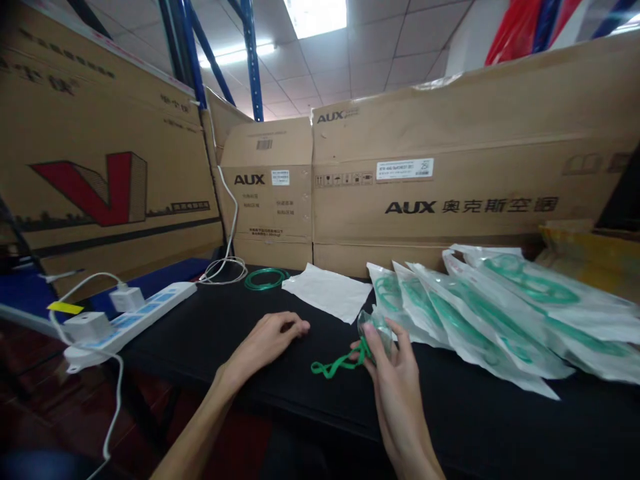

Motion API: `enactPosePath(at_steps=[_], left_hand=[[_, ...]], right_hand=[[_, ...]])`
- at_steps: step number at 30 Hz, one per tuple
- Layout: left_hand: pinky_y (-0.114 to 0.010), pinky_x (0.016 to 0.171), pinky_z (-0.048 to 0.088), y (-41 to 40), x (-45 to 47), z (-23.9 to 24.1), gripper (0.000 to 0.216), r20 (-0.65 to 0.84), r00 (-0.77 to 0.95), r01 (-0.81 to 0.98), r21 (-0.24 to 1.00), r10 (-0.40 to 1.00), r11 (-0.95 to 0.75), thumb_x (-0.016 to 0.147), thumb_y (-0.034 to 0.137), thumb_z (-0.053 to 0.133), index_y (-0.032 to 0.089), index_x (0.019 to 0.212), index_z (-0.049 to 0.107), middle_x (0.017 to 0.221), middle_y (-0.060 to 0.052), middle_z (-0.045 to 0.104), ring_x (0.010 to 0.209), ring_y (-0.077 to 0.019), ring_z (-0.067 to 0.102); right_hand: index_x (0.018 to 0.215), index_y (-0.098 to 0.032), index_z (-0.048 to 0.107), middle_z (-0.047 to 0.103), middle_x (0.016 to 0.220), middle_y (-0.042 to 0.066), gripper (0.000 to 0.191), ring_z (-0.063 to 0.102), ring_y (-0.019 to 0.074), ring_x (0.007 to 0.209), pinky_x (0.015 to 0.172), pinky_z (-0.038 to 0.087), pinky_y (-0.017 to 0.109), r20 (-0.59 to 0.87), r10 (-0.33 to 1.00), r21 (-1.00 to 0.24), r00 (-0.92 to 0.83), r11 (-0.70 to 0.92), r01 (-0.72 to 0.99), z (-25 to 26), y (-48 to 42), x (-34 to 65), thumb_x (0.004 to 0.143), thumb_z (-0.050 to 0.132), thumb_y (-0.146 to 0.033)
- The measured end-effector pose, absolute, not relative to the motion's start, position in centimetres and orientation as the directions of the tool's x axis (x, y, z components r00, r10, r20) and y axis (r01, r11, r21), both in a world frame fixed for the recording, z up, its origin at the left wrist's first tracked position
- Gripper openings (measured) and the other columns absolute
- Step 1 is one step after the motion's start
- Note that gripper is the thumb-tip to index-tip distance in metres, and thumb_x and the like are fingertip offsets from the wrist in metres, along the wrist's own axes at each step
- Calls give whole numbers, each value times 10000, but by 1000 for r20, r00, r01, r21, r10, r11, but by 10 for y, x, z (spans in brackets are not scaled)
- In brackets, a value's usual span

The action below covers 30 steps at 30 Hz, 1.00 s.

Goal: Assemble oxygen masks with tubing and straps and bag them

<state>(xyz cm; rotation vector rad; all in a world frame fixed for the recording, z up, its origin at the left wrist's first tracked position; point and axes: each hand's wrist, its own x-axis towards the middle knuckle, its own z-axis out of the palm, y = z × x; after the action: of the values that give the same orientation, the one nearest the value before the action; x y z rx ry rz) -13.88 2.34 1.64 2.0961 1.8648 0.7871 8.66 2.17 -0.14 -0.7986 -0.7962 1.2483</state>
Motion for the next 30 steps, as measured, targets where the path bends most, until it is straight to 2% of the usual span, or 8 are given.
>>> enactPosePath(at_steps=[3,6,8,11,16,20,26,30], left_hand=[[-359,987,456,49,-169,24,368,294,-70,918,394,953,-54,1034,448,454,222,1138,725,1174,-85,728,1154,-273,646],[-444,1086,425,85,-206,34,301,304,-150,956,285,941,61,1029,281,499,175,1267,650,1313,-132,645,1271,-291,569],[-505,1032,492,107,-226,40,338,267,-175,967,226,948,115,989,321,603,171,1292,612,1348,-123,607,1214,-278,598],[-473,939,561,125,-245,45,349,187,-179,976,160,966,150,974,343,637,170,1275,611,1303,-112,621,1116,-251,643],[-455,935,551,102,-252,41,268,127,-162,984,98,979,150,974,318,633,152,1184,649,1208,-101,660,1080,-240,650],[-404,935,497,47,-235,33,157,141,-88,992,108,986,73,971,284,608,175,1053,685,1047,-89,694,1070,-262,633],[-357,921,458,-23,-167,21,176,215,107,962,226,971,-156,984,386,586,248,1046,676,1087,-40,683,1055,-236,623],[-374,958,447,-27,-133,23,226,260,146,926,304,954,-224,972,446,597,270,1075,693,1122,-34,688,1102,-253,627]], right_hand=[[1171,-249,602,724,891,-11,693,702,172,709,682,592,297,61,994,-880,94,98,-465,3,19,85,615,927,-504],[1174,-237,600,697,906,-13,704,690,167,724,711,587,300,44,998,-879,48,62,-472,6,19,85,614,923,-517],[1199,-240,588,692,934,-8,709,684,167,742,724,586,305,47,998,-875,31,56,-481,6,18,86,632,916,-511],[1188,-229,586,697,962,11,681,679,171,754,720,583,311,76,997,-874,11,72,-481,6,18,87,656,902,-512],[1122,-220,604,689,933,16,625,668,175,722,680,569,322,111,994,-858,5,99,-504,3,21,87,661,894,-526],[1091,-211,649,671,957,17,564,636,153,720,696,546,312,98,995,-849,-22,72,-524,5,21,87,682,886,-519],[959,-198,714,641,944,12,381,582,137,759,740,504,292,116,989,-862,-92,54,-503,4,18,89,755,849,-491],[898,-195,724,605,795,-3,360,546,139,735,704,466,276,161,977,-903,-139,89,-419,2,16,90,778,821,-521]])
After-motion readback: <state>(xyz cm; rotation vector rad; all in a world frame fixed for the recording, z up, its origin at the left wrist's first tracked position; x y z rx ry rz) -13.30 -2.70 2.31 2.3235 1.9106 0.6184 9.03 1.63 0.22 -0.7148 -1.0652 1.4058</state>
